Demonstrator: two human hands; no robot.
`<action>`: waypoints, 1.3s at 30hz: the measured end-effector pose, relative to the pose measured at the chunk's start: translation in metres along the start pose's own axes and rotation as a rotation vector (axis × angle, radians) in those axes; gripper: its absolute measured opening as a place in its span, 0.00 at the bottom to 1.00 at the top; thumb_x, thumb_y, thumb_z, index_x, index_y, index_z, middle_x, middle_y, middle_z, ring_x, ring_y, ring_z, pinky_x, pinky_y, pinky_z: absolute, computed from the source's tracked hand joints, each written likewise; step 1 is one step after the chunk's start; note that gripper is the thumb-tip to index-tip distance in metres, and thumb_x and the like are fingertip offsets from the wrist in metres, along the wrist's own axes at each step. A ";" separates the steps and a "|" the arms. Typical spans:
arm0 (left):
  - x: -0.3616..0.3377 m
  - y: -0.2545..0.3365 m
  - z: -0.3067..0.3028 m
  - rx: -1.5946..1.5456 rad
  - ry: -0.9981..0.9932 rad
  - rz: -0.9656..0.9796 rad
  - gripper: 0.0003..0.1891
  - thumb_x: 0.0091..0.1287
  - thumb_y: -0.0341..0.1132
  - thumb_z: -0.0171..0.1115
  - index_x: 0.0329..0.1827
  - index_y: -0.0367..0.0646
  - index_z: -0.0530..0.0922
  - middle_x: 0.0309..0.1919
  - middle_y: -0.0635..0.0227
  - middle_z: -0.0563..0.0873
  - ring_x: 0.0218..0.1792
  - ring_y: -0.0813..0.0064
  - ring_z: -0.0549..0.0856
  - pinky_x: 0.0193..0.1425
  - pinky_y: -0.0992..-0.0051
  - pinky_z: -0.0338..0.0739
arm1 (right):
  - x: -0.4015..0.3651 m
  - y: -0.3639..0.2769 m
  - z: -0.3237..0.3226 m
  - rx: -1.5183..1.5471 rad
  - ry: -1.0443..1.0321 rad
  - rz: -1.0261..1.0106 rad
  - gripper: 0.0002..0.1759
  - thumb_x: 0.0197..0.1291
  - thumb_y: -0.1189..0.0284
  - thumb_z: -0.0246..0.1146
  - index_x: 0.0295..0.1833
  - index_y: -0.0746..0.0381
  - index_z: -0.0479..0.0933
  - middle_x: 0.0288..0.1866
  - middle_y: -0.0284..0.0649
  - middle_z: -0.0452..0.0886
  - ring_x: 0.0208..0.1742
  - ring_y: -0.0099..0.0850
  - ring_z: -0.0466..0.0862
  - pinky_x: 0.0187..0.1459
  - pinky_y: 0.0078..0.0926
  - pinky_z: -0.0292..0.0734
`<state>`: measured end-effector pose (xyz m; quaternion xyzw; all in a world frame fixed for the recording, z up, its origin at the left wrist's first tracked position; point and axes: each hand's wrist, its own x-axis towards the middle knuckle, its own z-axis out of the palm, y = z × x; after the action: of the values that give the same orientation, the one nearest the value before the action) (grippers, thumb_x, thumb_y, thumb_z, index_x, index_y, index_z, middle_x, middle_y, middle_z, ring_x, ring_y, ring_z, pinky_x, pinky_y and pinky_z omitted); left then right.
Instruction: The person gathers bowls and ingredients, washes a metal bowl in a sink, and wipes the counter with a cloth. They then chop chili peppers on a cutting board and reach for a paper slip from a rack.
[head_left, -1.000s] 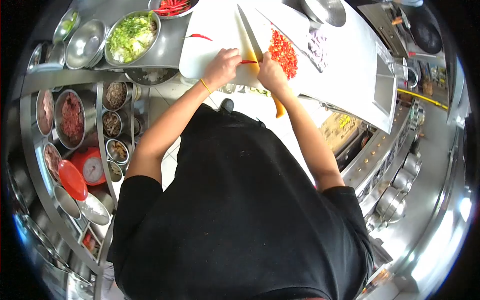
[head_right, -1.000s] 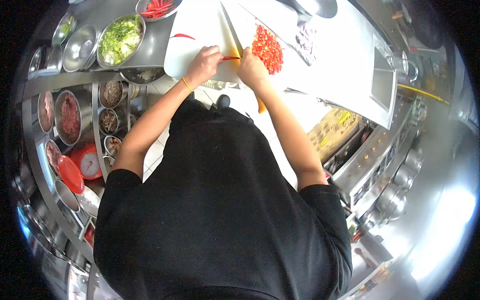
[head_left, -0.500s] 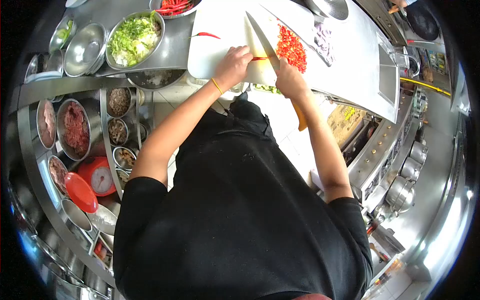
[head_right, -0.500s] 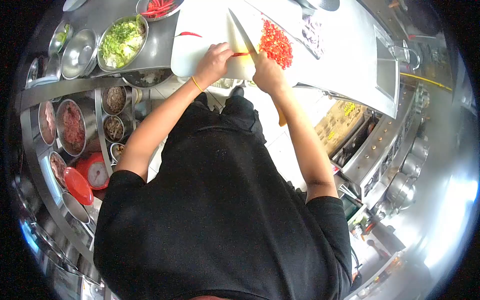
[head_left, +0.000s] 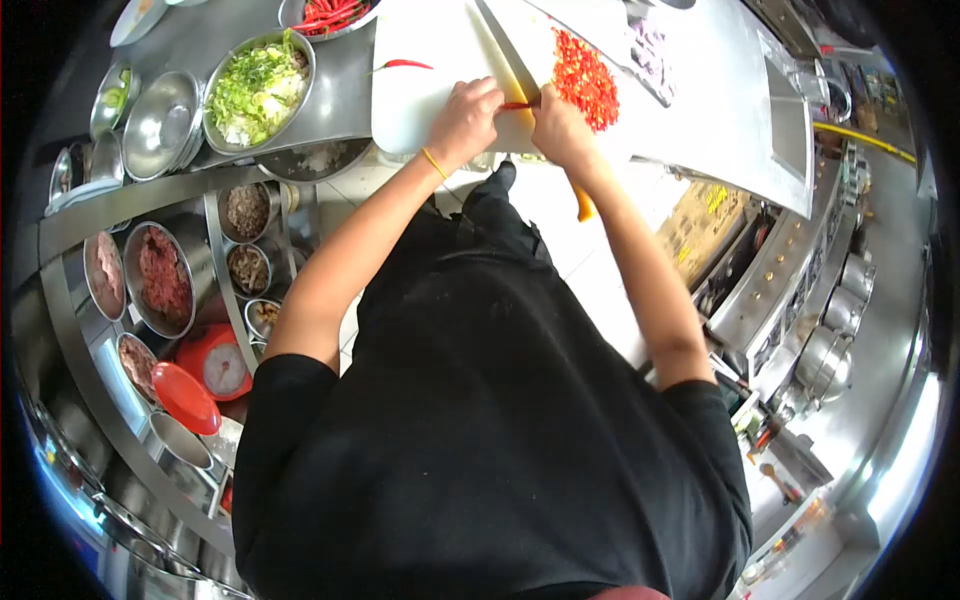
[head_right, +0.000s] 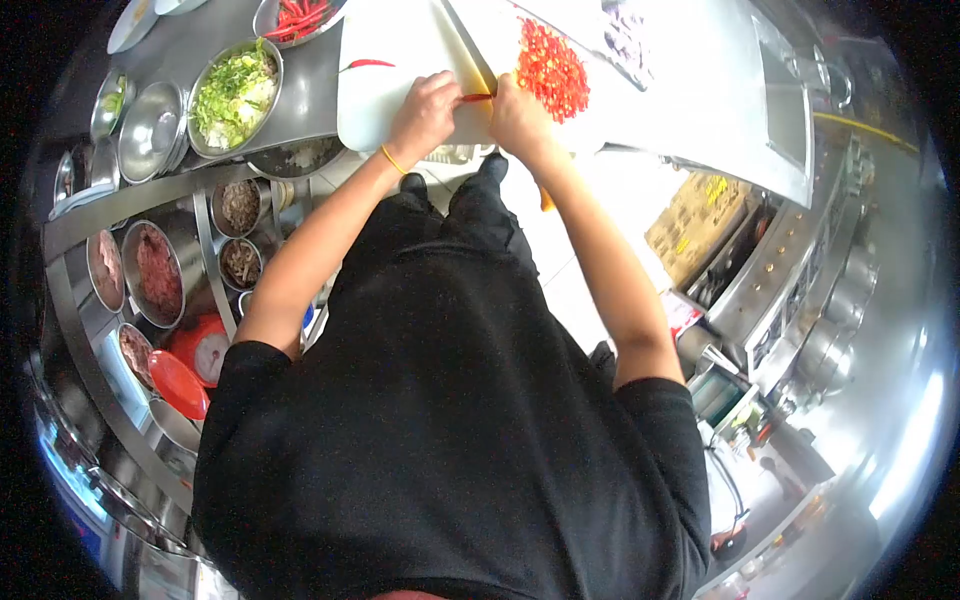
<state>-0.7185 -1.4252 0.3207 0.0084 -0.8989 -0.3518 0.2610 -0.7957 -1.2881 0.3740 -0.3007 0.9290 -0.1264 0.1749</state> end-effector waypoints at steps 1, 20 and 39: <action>-0.005 0.002 0.002 -0.019 -0.001 0.004 0.02 0.52 0.21 0.56 0.24 0.38 0.74 0.28 0.61 0.77 0.31 0.58 0.77 0.40 0.65 0.70 | -0.004 0.006 -0.002 -0.031 -0.041 -0.042 0.10 0.55 0.76 0.52 0.42 0.68 0.66 0.31 0.59 0.79 0.37 0.54 0.81 0.38 0.49 0.75; -0.004 0.003 -0.002 -0.034 -0.046 0.003 0.05 0.48 0.20 0.54 0.26 0.38 0.76 0.29 0.63 0.76 0.37 0.63 0.77 0.44 0.67 0.69 | -0.003 -0.011 -0.003 0.059 0.010 0.043 0.10 0.59 0.74 0.52 0.43 0.68 0.66 0.29 0.61 0.78 0.34 0.58 0.79 0.37 0.53 0.72; 0.003 0.003 -0.006 -0.084 -0.044 0.001 0.03 0.50 0.22 0.54 0.25 0.39 0.76 0.27 0.64 0.76 0.36 0.64 0.78 0.41 0.67 0.67 | -0.007 -0.032 -0.004 0.020 0.039 0.042 0.13 0.57 0.76 0.55 0.45 0.70 0.65 0.31 0.60 0.79 0.37 0.56 0.80 0.39 0.50 0.73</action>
<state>-0.7176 -1.4269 0.3279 -0.0107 -0.8889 -0.3893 0.2414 -0.7751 -1.3086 0.3900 -0.2769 0.9370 -0.1378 0.1625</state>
